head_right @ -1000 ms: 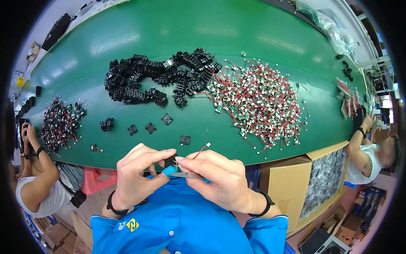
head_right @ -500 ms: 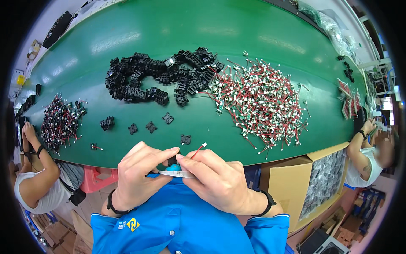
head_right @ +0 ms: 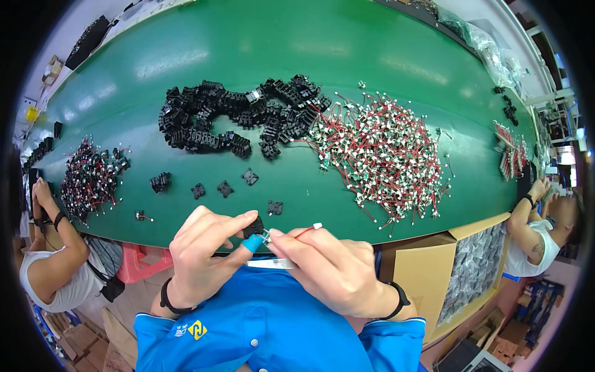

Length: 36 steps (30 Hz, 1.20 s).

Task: Assembling small electronic components with wires at a factory production line.

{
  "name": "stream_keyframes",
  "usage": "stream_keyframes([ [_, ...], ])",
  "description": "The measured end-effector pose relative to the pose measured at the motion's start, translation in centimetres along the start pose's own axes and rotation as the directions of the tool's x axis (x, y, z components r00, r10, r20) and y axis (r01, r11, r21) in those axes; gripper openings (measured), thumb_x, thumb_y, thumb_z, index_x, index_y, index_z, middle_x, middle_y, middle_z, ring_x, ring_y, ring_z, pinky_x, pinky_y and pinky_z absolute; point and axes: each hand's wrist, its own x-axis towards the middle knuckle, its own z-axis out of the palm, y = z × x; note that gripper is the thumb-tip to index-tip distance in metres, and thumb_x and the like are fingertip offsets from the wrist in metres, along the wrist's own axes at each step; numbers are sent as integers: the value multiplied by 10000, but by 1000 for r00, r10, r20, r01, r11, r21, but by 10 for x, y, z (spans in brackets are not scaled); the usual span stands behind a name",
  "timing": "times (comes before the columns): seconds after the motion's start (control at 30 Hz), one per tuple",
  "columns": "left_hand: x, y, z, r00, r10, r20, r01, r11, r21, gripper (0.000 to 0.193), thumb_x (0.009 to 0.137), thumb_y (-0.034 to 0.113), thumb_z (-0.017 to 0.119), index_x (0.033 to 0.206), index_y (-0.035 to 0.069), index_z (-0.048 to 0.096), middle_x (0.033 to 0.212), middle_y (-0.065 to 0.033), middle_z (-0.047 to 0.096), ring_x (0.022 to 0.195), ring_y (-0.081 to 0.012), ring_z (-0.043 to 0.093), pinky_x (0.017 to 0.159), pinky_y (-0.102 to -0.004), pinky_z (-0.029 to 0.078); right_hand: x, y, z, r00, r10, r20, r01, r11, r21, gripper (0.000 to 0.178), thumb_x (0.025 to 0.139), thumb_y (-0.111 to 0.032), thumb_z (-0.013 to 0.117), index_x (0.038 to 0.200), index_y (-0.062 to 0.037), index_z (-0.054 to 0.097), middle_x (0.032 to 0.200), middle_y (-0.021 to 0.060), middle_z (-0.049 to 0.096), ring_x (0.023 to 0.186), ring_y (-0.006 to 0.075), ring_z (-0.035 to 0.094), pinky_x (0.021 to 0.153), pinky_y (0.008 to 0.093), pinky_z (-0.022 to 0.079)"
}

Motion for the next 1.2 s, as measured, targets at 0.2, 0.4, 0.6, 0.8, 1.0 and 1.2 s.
stream_keyframes([
  [0.2,-4,-2,6,982,157,-103,-145,982,121,480,559,12,722,1034,31,654,769,-51,579,638,-189,515,523,-272,444,-6,-9,15,987,159,-11,-157,980,124,240,643,-1,752,851,-17,632,670,41,595,510,124,583,426,231,443],
  [0.4,-5,5,6,986,125,-111,-107,982,156,483,523,-18,763,995,26,671,770,-54,619,625,-184,522,541,-263,424,-3,-11,20,961,277,8,-271,933,237,215,638,24,733,816,-5,615,667,55,613,537,116,606,453,214,466],
  [0.6,-5,5,8,983,129,-128,-110,983,144,454,528,-25,763,971,20,678,760,-56,618,617,-181,521,526,-260,421,-3,-13,21,942,335,-7,-323,914,246,210,639,26,729,811,-6,613,658,55,611,524,109,596,446,215,460],
  [0.8,-4,5,10,979,147,-141,-123,978,167,427,537,-27,762,955,6,680,764,-64,621,625,-187,539,530,-259,438,-5,-16,26,951,308,-43,-301,946,118,221,636,-2,752,802,-17,607,645,53,598,496,123,575,421,221,440],
  [1.0,-1,2,10,960,224,-165,-191,962,196,438,581,-22,712,1015,-9,651,784,-58,575,634,-170,524,522,-254,455,-4,-18,34,958,243,-151,-235,970,66,250,634,-40,785,796,-11,596,628,54,584,488,134,566,404,238,424],
  [1.2,0,2,12,956,191,-224,-157,974,161,419,540,-36,758,948,2,675,764,-78,641,636,-189,569,541,-255,457,-3,-19,42,953,186,-239,-176,982,63,261,637,-34,794,798,4,591,652,73,605,491,144,569,409,245,434],
])
